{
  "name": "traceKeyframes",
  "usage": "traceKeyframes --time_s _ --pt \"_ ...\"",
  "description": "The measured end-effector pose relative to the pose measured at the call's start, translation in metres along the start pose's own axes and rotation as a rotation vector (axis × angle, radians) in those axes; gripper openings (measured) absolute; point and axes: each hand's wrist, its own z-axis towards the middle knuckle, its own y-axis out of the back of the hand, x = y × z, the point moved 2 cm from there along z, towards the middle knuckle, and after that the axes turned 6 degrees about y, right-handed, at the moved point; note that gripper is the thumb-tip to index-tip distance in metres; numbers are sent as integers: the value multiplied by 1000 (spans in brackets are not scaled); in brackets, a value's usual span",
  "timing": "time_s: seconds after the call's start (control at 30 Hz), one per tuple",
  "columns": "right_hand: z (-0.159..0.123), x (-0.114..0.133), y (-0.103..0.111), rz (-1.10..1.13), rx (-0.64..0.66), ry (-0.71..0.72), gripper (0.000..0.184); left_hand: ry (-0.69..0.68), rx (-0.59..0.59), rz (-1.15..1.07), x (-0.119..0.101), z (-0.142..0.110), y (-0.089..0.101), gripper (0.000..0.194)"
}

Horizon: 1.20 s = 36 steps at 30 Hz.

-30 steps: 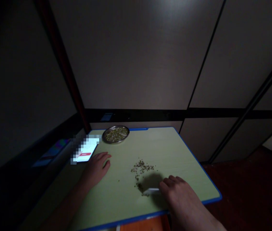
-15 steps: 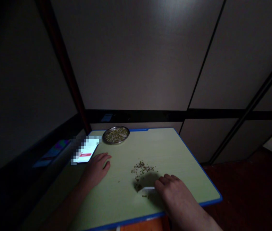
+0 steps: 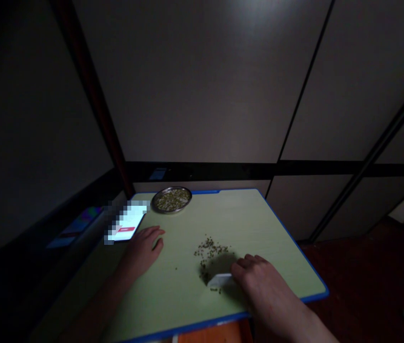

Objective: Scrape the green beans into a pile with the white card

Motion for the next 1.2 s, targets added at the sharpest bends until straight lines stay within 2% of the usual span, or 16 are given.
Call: traceKeyframes --time_s 0.3,0.57,0.87,1.2 --pt "7 1 -3 2 22 45 15 3 16 -11 0 -1 -1 28" --pt "29 -2 -10 -25 17 85 9 -4 9 3 1 1 -2 27" --pt "61 -9 -6 -94 193 77 16 -9 -4 6 3 0 -3 27" --pt "70 -13 -10 -63 328 78 27 -16 -2 7 3 0 -5 27"
